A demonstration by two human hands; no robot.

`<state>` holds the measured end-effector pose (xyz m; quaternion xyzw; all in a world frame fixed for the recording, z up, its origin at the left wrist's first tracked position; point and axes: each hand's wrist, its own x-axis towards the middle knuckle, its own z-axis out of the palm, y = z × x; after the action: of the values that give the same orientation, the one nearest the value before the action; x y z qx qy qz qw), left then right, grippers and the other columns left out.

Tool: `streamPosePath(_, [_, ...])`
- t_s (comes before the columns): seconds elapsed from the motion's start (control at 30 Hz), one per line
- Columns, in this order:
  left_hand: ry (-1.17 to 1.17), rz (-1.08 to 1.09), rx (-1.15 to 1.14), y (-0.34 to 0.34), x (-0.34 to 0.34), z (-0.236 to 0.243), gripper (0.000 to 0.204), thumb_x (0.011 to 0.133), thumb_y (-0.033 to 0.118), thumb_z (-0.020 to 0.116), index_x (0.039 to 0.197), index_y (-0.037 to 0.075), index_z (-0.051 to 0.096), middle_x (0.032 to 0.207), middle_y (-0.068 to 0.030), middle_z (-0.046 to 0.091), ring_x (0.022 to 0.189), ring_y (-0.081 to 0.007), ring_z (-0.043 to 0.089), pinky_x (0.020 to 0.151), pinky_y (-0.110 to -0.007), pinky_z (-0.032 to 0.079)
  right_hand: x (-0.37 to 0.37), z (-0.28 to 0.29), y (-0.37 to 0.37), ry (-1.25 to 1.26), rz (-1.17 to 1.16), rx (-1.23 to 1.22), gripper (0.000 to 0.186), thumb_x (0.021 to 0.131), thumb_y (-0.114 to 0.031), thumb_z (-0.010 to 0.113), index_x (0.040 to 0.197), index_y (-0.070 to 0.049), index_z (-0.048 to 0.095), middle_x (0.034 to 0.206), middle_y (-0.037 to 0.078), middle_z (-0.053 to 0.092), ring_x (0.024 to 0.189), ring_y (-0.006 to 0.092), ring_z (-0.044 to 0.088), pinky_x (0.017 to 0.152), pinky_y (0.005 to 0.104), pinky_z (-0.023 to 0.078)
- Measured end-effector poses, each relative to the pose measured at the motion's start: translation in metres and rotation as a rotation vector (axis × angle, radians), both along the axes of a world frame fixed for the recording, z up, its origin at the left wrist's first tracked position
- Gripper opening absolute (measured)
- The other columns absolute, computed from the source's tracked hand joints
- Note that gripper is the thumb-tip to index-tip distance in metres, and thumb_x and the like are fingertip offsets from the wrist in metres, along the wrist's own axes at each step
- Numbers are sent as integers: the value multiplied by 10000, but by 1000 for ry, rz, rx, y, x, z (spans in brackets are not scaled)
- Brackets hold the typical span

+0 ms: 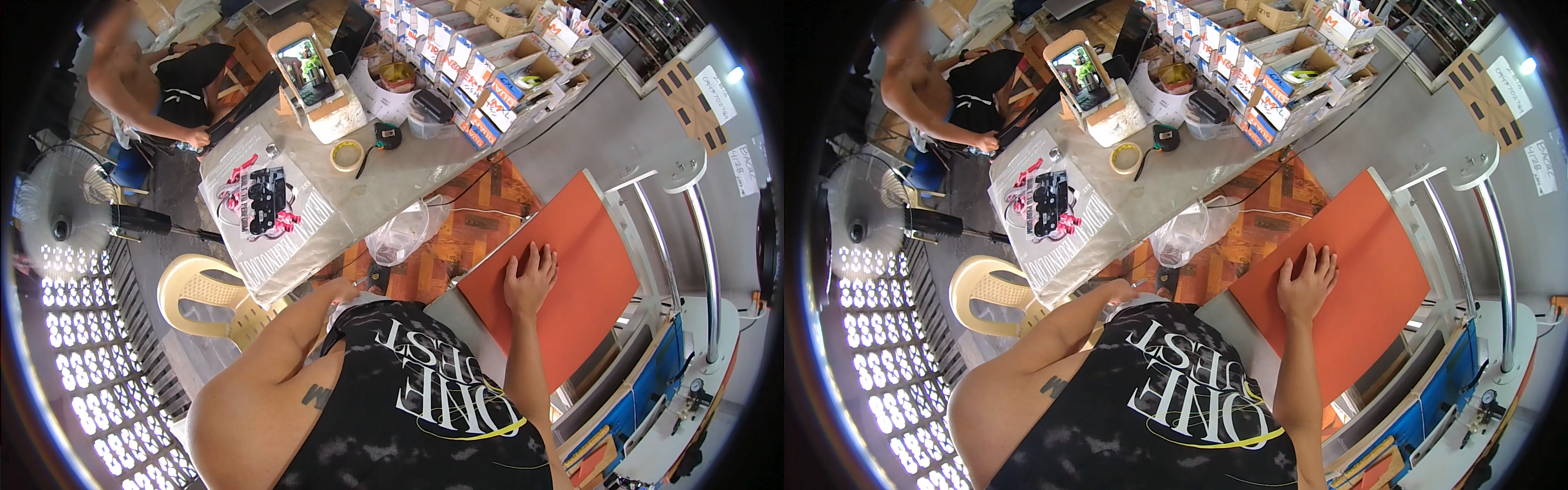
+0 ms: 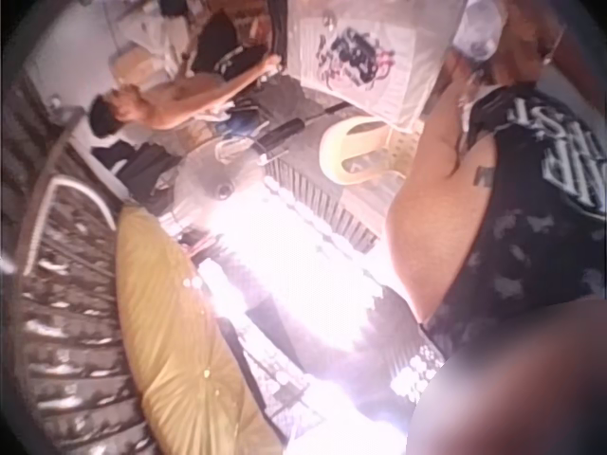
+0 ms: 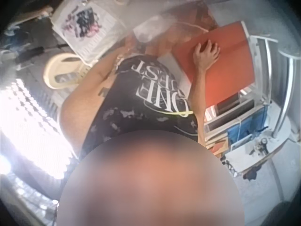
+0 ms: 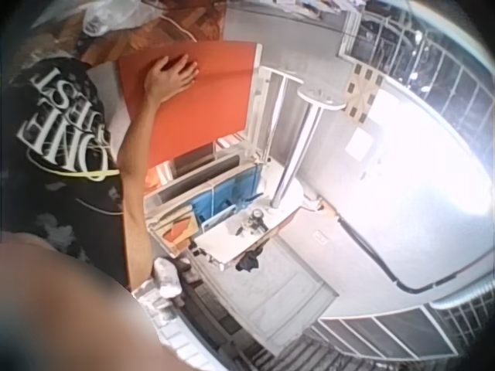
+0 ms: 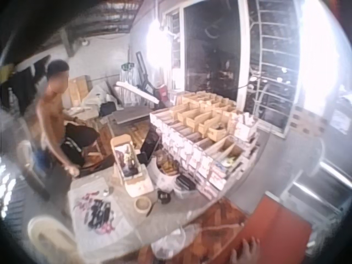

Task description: The person moves a plastic chair and a white board, then adjusts a standing fan. They handle a red sheet on a machine, pick up a small black device, and place it back. The person then walks through the room.

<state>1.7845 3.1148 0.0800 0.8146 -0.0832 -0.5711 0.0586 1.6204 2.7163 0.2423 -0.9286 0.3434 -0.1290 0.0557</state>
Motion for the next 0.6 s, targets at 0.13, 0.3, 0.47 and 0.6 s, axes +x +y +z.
streamPosePath(0.13, [-145,-98,-66,3,-8,-6,481,813,365,609,955,-82,714,963,-317,685,899,-398,701,793,-443,544,-1,0,0,-19,4,0,551,920,-377,588,1393,-100,529,1520,187,401,1458,368,280,1200,516,181])
streamPosePath(0.3, [-183,-85,-90,9,-12,-28,476,795,318,545,980,-88,712,1039,-340,667,1005,-424,675,881,-448,526,0,-1,1,-27,1,-3,547,919,-376,589,1386,-97,537,1514,193,409,1453,372,289,1199,516,184])
streamPosePath(0.47, [-144,-70,-83,10,-7,-37,579,788,391,642,1032,-133,686,1046,-342,671,1010,-436,674,880,-455,517,0,-1,0,-24,5,-13,547,920,-377,587,1386,-93,538,1514,195,409,1452,373,290,1199,515,184])
streamPosePath(0.6, [-137,-20,-92,9,-7,-32,582,783,388,641,1023,-141,683,1031,-341,674,995,-429,681,868,-453,519,0,-1,0,-27,8,-17,548,922,-379,584,1387,-92,537,1515,196,407,1451,373,291,1200,514,184])
